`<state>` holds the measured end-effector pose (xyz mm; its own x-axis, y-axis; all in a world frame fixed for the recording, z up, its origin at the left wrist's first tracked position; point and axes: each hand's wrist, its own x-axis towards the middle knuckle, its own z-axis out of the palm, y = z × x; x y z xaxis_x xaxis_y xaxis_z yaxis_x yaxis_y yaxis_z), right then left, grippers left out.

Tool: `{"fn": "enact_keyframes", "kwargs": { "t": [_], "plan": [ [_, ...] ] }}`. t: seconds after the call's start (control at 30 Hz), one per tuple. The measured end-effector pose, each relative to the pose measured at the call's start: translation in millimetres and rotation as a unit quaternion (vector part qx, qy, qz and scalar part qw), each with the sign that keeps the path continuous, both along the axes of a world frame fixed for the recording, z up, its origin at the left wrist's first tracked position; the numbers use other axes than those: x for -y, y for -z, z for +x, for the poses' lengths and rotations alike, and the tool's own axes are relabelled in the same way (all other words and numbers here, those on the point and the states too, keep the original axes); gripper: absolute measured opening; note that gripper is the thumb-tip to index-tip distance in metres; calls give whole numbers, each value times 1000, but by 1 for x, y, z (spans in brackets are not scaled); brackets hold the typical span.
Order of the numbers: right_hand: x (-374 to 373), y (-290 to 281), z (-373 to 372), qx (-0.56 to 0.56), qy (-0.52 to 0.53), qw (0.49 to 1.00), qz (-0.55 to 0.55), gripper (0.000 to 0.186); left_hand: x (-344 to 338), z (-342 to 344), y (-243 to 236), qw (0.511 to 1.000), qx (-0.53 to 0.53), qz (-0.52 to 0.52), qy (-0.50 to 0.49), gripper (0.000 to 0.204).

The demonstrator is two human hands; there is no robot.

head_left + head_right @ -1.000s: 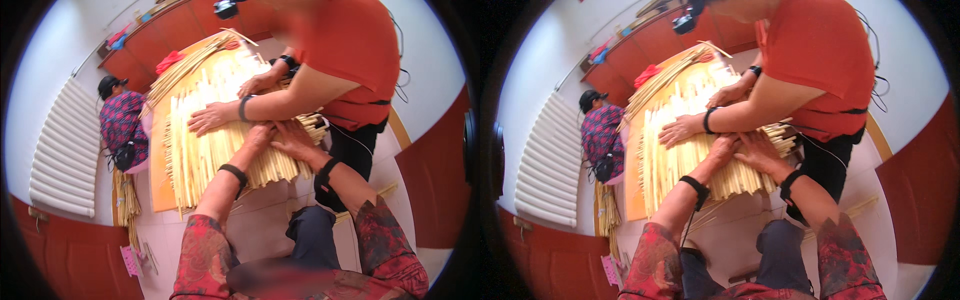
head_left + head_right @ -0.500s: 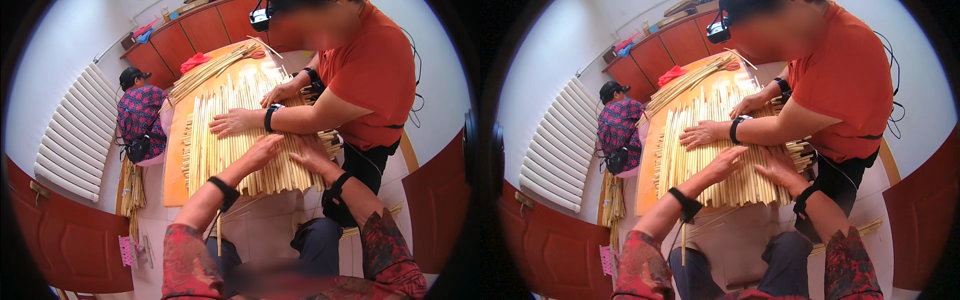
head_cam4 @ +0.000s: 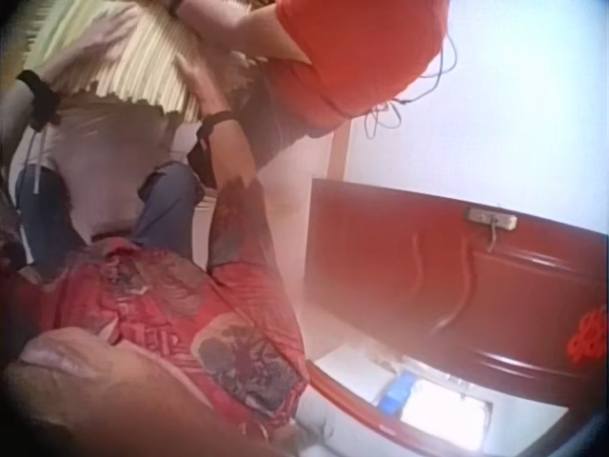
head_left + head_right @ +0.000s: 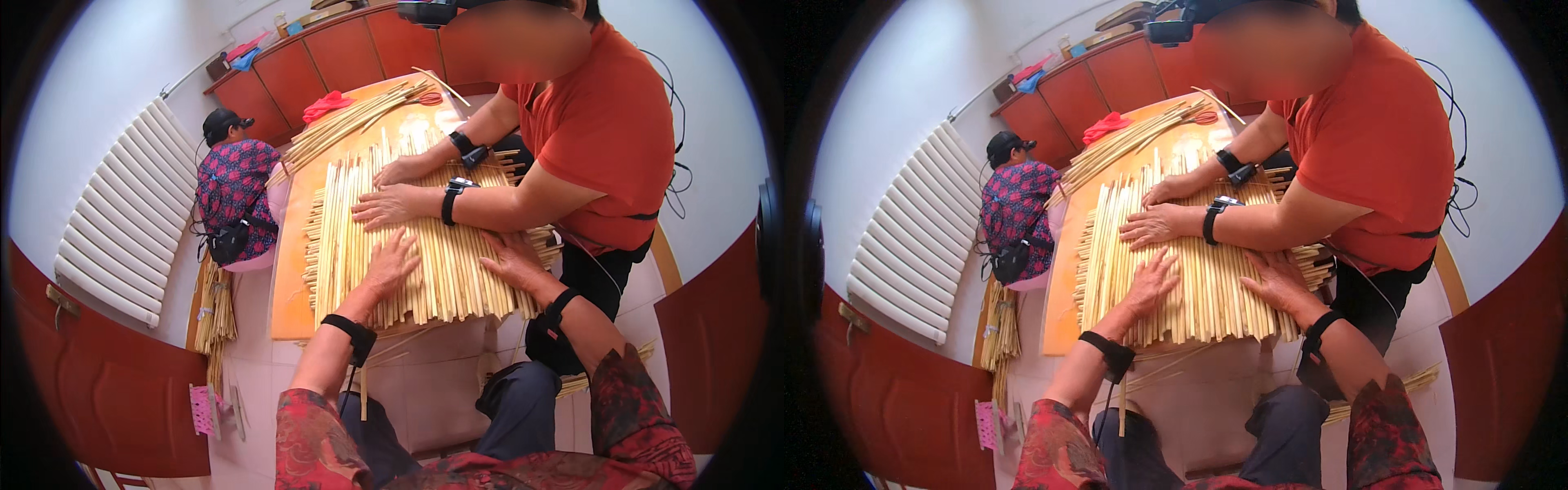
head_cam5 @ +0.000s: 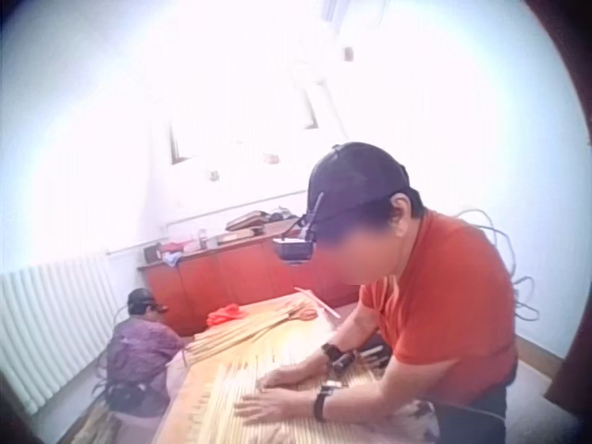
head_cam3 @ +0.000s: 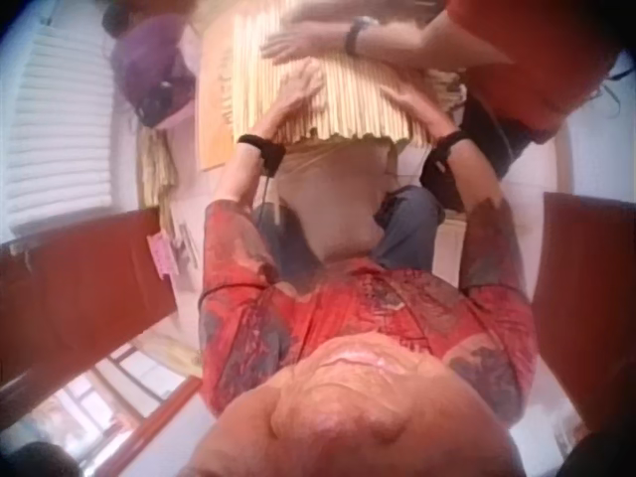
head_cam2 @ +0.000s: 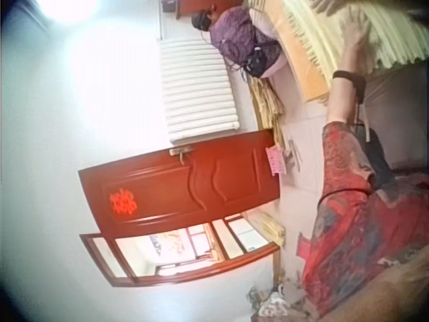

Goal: The person gathers wooden sticks from the floor, moves to a table, and arranges the sticks into a flat row with the help of another person.

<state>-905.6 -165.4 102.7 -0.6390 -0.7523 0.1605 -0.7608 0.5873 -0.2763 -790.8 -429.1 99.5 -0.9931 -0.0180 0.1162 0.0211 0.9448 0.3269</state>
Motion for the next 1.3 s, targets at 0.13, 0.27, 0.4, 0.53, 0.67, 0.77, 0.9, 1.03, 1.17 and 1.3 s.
{"fn": "enact_keyframes", "kwargs": {
  "t": [0.13, 0.27, 0.4, 0.53, 0.67, 0.77, 0.9, 1.03, 1.17, 1.3],
  "plan": [
    [-4, 4, -3, -30, -6, 1000, 0, 58, 41, 18, -12, 982, -32, -119, -141, 49],
    [6, -4, -3, -26, -45, 998, -43, 58, 74, 45, -2, 965, 87, -76, -237, 58],
    [3, -14, 4, -28, -18, 999, -31, 57, 66, 40, -7, 963, 101, -46, -247, 59],
    [-2, -5, -1, -22, -54, 997, -50, 58, 59, 42, -10, 962, 101, -32, -252, 59],
    [-6, 1, -2, -52, -43, 998, -14, 57, 55, 41, -9, 961, 105, -12, -256, 60],
    [-10, 1, -4, -42, -57, 997, -19, 57, 58, 39, -18, 956, 123, 41, -262, 61],
    [2, 16, -10, -47, -85, 994, -47, 57, 125, 83, 33, 972, -12, 190, -141, 56],
    [-13, 2, -17, -90, -55, 994, -20, 57, 102, 90, 2, 991, 41, 46, -122, 51],
    [4, 4, -5, -109, -75, 991, -24, 59, 130, 109, 25, 988, 24, 87, -125, 48],
    [4, 4, -9, -106, -85, 990, -48, 62, 131, 108, 43, 986, -26, 97, -131, 47]
  ]
}}
